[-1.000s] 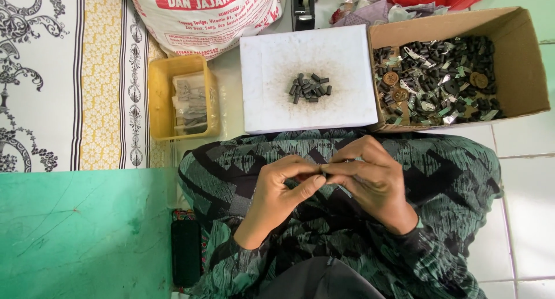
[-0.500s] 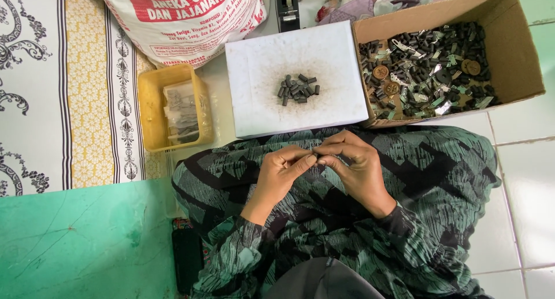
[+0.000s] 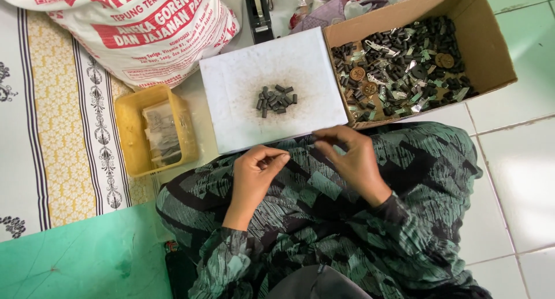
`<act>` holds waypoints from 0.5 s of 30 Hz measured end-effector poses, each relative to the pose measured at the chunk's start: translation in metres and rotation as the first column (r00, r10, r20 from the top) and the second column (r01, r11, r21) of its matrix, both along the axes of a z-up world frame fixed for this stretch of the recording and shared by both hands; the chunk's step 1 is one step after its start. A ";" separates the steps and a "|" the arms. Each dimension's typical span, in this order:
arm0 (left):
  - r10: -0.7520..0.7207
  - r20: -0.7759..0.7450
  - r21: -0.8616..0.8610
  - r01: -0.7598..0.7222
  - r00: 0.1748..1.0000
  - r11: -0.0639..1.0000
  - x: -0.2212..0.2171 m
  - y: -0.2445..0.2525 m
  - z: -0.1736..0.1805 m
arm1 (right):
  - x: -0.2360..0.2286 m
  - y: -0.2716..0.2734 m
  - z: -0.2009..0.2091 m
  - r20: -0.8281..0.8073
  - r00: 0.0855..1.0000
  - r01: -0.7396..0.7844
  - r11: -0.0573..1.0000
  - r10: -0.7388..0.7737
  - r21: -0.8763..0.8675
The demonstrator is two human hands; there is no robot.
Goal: The person sorts small metal components from a box, places them into a clear plastic bag, and then folds the bag closed.
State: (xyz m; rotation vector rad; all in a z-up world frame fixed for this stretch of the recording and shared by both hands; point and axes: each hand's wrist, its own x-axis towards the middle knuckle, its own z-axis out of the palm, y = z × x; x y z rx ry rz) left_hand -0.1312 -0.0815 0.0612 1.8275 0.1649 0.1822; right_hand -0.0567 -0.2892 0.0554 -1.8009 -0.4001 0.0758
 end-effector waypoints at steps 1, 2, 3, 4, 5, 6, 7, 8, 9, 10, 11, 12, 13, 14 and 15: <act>-0.006 0.001 0.000 0.006 1.000 1.000 0.002 0.005 0.004 | 0.013 -0.012 -0.006 0.001 1.000 0.006 1.000 -0.006 0.000; 0.049 -0.005 0.021 -0.049 0.999 0.999 0.003 0.010 0.008 | 0.026 -0.024 -0.012 0.071 0.994 0.094 0.991 -0.087 -0.096; 0.108 -0.010 0.043 -0.107 0.994 0.993 0.004 0.016 0.012 | 0.039 -0.034 -0.018 0.148 0.977 0.182 0.966 -0.156 -0.182; 0.106 -0.008 0.045 -0.105 0.994 0.993 0.004 0.026 0.006 | 0.051 -0.045 -0.020 0.149 0.976 0.184 0.966 -0.158 -0.180; 0.151 0.011 0.090 -0.151 0.988 0.984 0.005 0.035 -0.001 | 0.062 -0.057 -0.022 0.231 0.952 0.251 0.944 -0.201 -0.213; 0.195 0.033 0.135 -0.198 0.980 0.971 0.006 0.045 -0.008 | 0.074 -0.068 -0.024 0.313 0.919 0.319 0.917 -0.238 -0.241; 0.192 0.035 0.134 -0.195 0.981 0.972 0.006 0.053 -0.010 | 0.078 -0.073 -0.020 0.314 0.918 0.322 0.916 -0.240 -0.240; 0.230 0.039 0.158 -0.234 0.972 0.959 0.006 0.061 -0.012 | 0.081 -0.078 -0.016 0.362 0.894 0.366 0.895 -0.263 -0.253; 0.273 0.046 0.181 -0.277 0.961 0.944 0.007 0.070 -0.014 | 0.086 -0.081 -0.012 0.410 0.869 0.405 0.875 -0.279 -0.264; 0.276 0.048 0.180 -0.280 0.960 0.943 0.008 0.073 -0.013 | 0.085 -0.082 -0.008 0.412 0.868 0.404 0.876 -0.276 -0.263; 0.312 0.058 0.173 -0.317 0.948 0.933 0.007 0.076 -0.013 | 0.083 -0.081 -0.004 0.414 0.875 0.376 0.892 -0.252 -0.252; 0.347 0.067 0.166 -0.354 0.935 0.921 0.005 0.080 -0.013 | 0.081 -0.079 0.000 0.416 0.880 0.348 0.906 -0.228 -0.240; 0.358 0.066 0.167 -0.365 0.931 0.916 0.006 0.084 -0.016 | 0.080 -0.079 -0.007 0.415 0.883 0.337 0.910 -0.218 -0.240; 0.386 0.108 0.191 -0.401 0.916 0.896 0.006 0.087 -0.019 | 0.078 -0.078 -0.013 0.430 0.882 0.325 0.910 -0.194 -0.257; 0.411 0.150 0.215 -0.435 0.899 0.874 0.007 0.091 -0.022 | 0.077 -0.077 -0.019 0.445 0.879 0.315 0.909 -0.171 -0.274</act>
